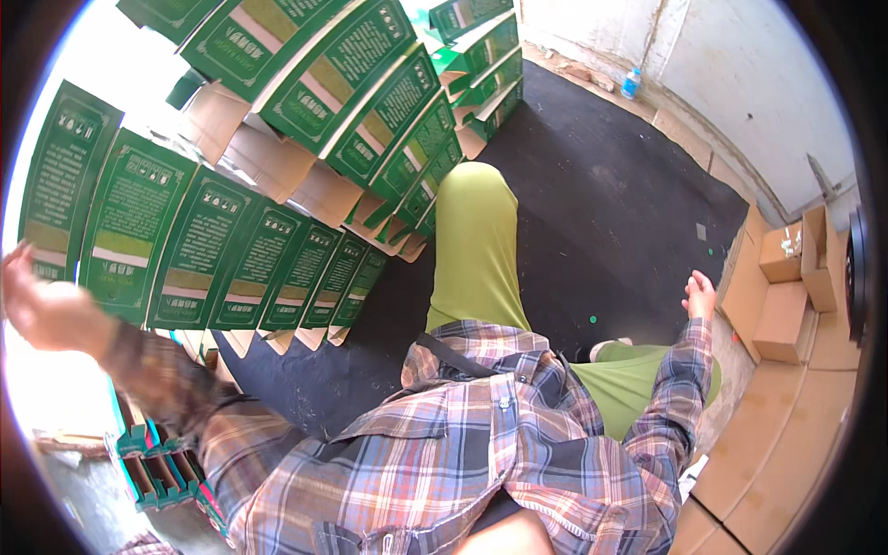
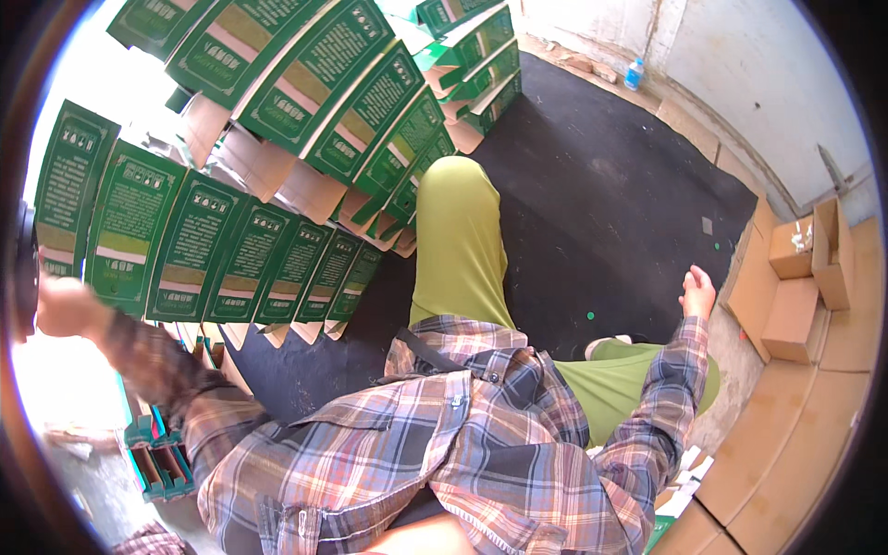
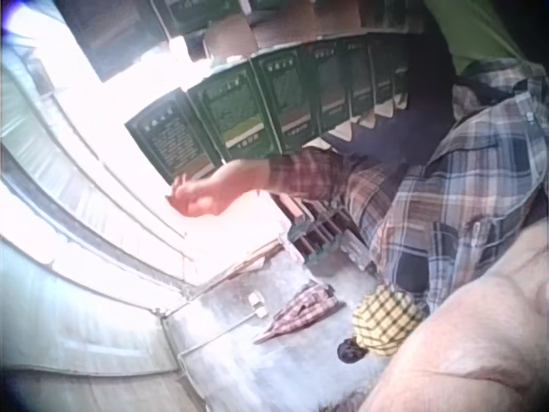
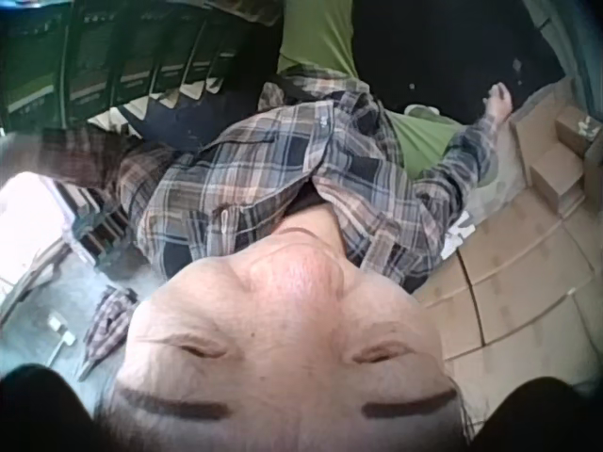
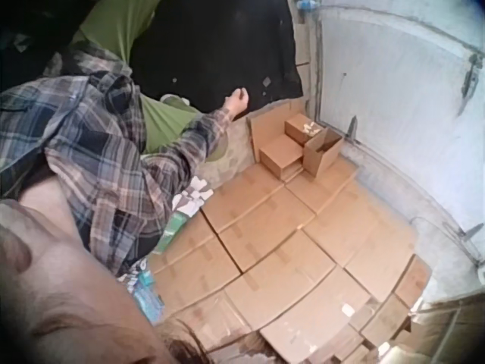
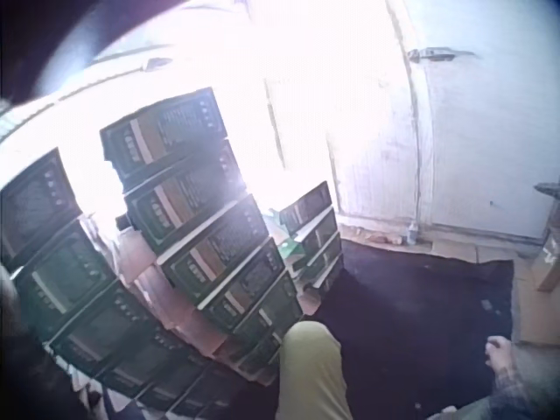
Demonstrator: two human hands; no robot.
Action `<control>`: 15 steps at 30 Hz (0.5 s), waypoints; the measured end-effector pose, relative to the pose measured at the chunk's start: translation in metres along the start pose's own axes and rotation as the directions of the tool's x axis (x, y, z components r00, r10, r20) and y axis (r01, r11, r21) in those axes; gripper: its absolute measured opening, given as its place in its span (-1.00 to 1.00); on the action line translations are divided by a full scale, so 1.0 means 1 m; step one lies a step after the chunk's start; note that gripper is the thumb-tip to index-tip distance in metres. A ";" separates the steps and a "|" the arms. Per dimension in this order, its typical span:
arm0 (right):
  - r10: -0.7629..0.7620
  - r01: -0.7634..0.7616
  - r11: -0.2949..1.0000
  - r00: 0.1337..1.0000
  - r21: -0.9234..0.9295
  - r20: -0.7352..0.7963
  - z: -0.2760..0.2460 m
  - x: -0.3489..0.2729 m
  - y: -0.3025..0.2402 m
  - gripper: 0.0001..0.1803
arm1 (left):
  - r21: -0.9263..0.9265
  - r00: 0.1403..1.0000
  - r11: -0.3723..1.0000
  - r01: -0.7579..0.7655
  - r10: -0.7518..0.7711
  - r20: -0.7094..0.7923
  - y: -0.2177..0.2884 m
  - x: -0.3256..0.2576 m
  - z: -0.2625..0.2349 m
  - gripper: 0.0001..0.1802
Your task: Folding cardboard boxes into their final shape.
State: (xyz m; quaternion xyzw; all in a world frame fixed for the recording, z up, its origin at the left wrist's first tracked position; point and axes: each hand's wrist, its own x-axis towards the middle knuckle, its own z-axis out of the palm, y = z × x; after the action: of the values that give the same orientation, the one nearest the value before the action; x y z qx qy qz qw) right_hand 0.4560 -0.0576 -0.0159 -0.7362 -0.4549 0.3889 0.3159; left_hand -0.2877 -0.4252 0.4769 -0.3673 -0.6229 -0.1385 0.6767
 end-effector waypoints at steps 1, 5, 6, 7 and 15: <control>0.010 -0.010 1.000 1.000 -0.013 -0.021 -0.010 -0.001 0.000 -0.61 | -0.349 0.994 0.930 -0.114 0.106 -0.041 0.084 -0.010 0.005 -0.78; -0.039 0.049 0.991 0.996 0.126 -0.078 -0.017 -0.011 -0.010 -0.60 | -0.737 0.806 0.514 0.439 0.136 0.576 0.245 -0.129 0.020 -0.83; -0.037 0.050 0.987 0.996 0.153 -0.081 -0.021 -0.015 -0.011 -0.60 | -0.710 0.708 0.378 0.594 0.174 0.685 0.267 -0.166 0.030 -0.81; -0.044 0.057 0.981 0.996 0.186 -0.074 -0.021 -0.014 -0.011 -0.60 | -0.567 0.536 0.285 0.773 0.186 0.824 0.281 -0.214 0.035 -0.80; 0.071 -0.064 0.994 0.994 0.086 -0.084 -0.052 -0.006 0.032 -0.59 | 0.548 -0.587 -0.486 0.681 0.084 0.805 0.289 -0.473 0.024 0.05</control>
State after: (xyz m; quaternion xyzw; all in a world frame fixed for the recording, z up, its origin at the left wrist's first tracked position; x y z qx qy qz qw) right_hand 0.5125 -0.0809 -0.0141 -0.7536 -0.3988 0.3855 0.3526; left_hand -0.2075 -0.3367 -0.0644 0.0585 -0.6607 -0.6240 -0.4132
